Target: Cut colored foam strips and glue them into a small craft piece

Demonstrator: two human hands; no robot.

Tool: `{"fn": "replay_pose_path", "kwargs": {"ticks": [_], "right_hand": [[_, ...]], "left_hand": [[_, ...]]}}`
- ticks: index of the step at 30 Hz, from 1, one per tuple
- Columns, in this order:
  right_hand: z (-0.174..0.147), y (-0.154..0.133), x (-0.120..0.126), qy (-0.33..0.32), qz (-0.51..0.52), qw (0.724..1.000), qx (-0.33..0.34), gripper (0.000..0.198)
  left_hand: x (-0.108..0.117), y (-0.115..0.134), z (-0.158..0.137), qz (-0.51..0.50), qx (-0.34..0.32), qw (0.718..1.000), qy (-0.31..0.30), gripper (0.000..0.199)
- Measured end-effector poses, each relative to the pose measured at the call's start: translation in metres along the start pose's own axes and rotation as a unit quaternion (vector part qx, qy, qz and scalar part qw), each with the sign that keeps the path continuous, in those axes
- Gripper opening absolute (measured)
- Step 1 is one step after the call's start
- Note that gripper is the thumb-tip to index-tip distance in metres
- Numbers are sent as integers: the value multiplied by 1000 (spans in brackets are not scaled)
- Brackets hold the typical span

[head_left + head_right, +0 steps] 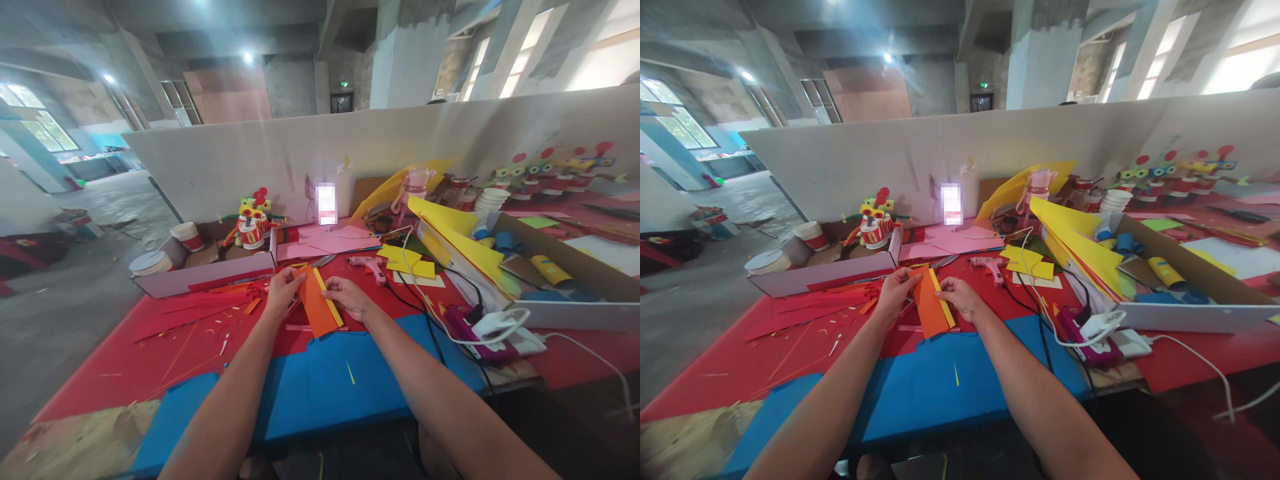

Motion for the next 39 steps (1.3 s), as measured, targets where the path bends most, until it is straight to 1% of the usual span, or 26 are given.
{"fn": "replay_pose_path", "kwargs": {"ticks": [5, 7, 9, 11, 12, 13, 14, 15, 17, 18, 19, 20, 21, 22, 23, 24, 25, 26, 27, 29, 32, 33, 34, 35, 37, 39], "right_hand": [[3, -1, 3, 26, 12, 999, 16, 38], [4, -1, 6, 38, 16, 999, 30, 36], [6, -1, 9, 45, 19, 998, 38, 35], [7, -2, 11, 46, 21, 998, 42, 35], [7, -2, 12, 47, 21, 998, 45, 35], [7, -2, 13, 48, 21, 997, 49, 36], [7, -2, 13, 51, 22, 997, 52, 36], [7, -3, 13, 54, 24, 997, 55, 36], [7, -3, 13, 62, 25, 996, 57, 35], [7, -4, 13, 67, 21, 996, 56, 34], [7, -4, 13, 72, 16, 996, 57, 34], [6, -5, 12, 78, 10, 995, 59, 35], [6, -5, 12, 83, 4, 994, 64, 36], [6, -5, 12, 86, 0, 994, 73, 37], [5, -6, 12, 87, -1, 993, 85, 38], [5, -6, 11, 87, 0, 992, 96, 39], [5, -6, 11, 87, 1, 991, 104, 40], [5, -6, 11, 88, 3, 990, 109, 40], [6, -6, 11, 90, 3, 990, 110, 40], [8, -5, 12, 97, 4, 989, 108, 38], [10, -5, 12, 102, 3, 990, 100, 33], [11, -4, 12, 101, -2, 991, 93, 32], [11, -4, 11, 99, -8, 991, 85, 31], [11, -3, 10, 96, -16, 992, 78, 29], [10, -2, 8, 93, -30, 993, 69, 26], [10, -1, 8, 92, -35, 993, 66, 24]], "left_hand": [[-8, 7, -6, -14, 16, 998, -53, 34], [-7, 7, -3, 9, 17, 998, -55, 31], [3, 8, 4, 61, -3, 997, -41, 26], [23, 13, 16, 148, -44, 988, -8, 19], [37, 18, 21, 209, -59, 976, 5, 16], [53, 24, 26, 277, -74, 957, 29, 13], [71, 32, 29, 348, -85, 931, 66, 11], [89, 41, 30, 421, -85, 898, 91, 10], [121, 56, 26, 551, -50, 821, 140, 11], [134, 63, 22, 592, -26, 790, 157, 17], [142, 69, 19, 620, -14, 765, 172, 27], [147, 75, 16, 651, -20, 731, 205, 39], [148, 79, 14, 676, -37, 702, 221, 44], [145, 80, 16, 690, -62, 690, 211, 42], [139, 79, 20, 697, -88, 687, 184, 37], [131, 74, 28, 694, -109, 704, 109, 28], [123, 66, 36, 683, -111, 721, 24, 22], [117, 58, 44, 674, -102, 731, -42, 20], [111, 51, 52, 665, -97, 735, -90, 18], [104, 38, 66, 643, -96, 745, -149, 15], [93, 24, 80, 578, -101, 775, -234, 14], [88, 20, 83, 562, -97, 780, -259, 15], [84, 17, 85, 554, -88, 778, -283, 16], [79, 14, 87, 555, -80, 770, -305, 16], [70, 10, 91, 573, -65, 743, -340, 16], [64, 7, 95, 593, -57, 720, -356, 14]]}}
Point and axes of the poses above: each hand's wrist, its own z-axis towards the middle knuckle, its own x-axis out of the back of the hand, y = z × x, the point moved 3 cm from there along z, towards the middle knuckle, and after that the axes turned 15 degrees about -x, right-handed, at the moved point
